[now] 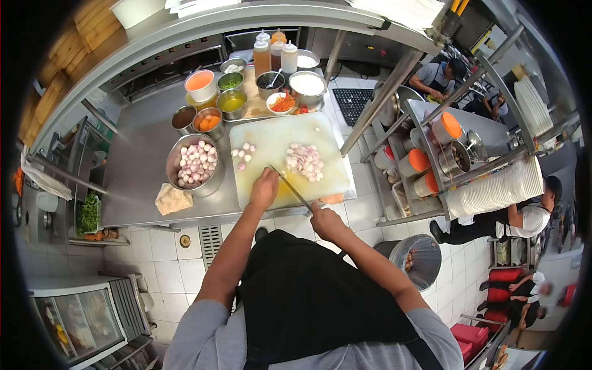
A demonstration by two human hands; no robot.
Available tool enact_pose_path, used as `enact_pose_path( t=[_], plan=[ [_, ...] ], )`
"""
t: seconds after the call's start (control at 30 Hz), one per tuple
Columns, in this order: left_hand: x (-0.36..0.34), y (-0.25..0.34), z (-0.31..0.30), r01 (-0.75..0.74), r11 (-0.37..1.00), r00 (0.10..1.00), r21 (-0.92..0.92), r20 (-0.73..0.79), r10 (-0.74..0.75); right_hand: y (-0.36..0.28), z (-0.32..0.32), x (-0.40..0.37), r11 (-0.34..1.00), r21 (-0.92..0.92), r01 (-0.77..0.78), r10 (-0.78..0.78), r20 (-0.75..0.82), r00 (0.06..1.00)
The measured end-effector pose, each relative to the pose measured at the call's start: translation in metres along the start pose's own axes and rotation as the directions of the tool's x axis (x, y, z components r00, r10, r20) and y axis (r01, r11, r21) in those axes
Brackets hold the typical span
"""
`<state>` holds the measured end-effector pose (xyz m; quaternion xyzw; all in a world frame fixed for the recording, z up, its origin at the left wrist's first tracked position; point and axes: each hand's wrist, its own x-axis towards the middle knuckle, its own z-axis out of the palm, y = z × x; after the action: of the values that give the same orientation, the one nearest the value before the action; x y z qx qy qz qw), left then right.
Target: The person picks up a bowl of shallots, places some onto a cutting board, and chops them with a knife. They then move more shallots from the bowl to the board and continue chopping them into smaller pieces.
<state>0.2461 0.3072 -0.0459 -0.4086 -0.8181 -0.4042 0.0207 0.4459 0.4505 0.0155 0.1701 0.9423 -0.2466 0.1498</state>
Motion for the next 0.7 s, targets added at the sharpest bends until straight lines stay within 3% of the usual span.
enact_pose_path(
  t=[0.7],
  plan=[
    [-0.003,0.001,-0.001,0.008,1.0,1.0,-0.024,0.002,-0.008,0.003,0.009,-0.003,1.0,0.016,0.018,-0.017,-0.011,1.0]
  ],
)
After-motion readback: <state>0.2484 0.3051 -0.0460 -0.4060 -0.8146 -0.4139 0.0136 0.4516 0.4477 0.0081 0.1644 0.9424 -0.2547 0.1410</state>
